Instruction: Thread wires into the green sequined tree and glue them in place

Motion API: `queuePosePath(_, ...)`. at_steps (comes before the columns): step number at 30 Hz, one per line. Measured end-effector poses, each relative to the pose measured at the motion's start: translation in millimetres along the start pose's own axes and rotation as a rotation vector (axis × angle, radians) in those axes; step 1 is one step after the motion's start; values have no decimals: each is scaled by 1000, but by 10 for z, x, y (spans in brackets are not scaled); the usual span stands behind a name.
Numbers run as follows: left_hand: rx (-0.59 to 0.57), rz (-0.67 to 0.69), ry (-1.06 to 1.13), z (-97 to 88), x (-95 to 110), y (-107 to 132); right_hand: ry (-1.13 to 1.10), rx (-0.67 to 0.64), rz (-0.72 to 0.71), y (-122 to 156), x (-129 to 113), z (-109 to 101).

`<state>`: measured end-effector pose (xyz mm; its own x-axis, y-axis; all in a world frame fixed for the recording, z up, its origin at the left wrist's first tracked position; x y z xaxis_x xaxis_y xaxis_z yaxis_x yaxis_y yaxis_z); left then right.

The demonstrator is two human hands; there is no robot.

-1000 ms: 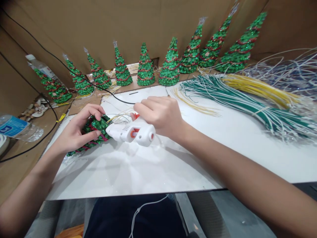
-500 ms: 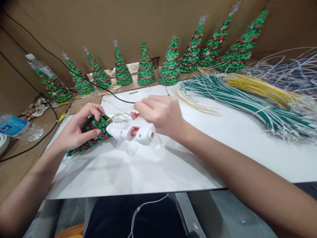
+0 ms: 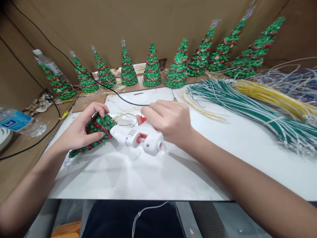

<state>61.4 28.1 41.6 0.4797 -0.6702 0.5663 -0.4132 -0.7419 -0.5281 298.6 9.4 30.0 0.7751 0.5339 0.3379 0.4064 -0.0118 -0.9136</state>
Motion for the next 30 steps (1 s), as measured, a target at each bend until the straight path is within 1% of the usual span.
queuePosePath(6, 18, -34, -23, -17, 1, 15, 7, 64, 20, 54, -19, 67)
queuePosePath(20, 35, -46, -5, -16, -6, 27, -35, 79, 44, 38, -75, 101)
queuePosePath(25, 48, -52, 0, -16, -3, 26, -20, 99, 1, 43, -112, 88)
queuePosePath(30, 63, -61, 0, -16, -6, 27, 0, 88, -37, 18, -130, 65)
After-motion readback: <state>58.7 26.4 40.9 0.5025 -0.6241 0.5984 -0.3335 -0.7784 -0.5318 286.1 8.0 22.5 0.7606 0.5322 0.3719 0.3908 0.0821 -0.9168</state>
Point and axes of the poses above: each hand's wrist, its own y-axis away from the middle knuckle, its own z-axis out of the palm, x = y × z, the point moved 3 cm from there along -y, towards the middle knuckle, and after that the axes turned 15 degrees about x, right-handed, at the moved point
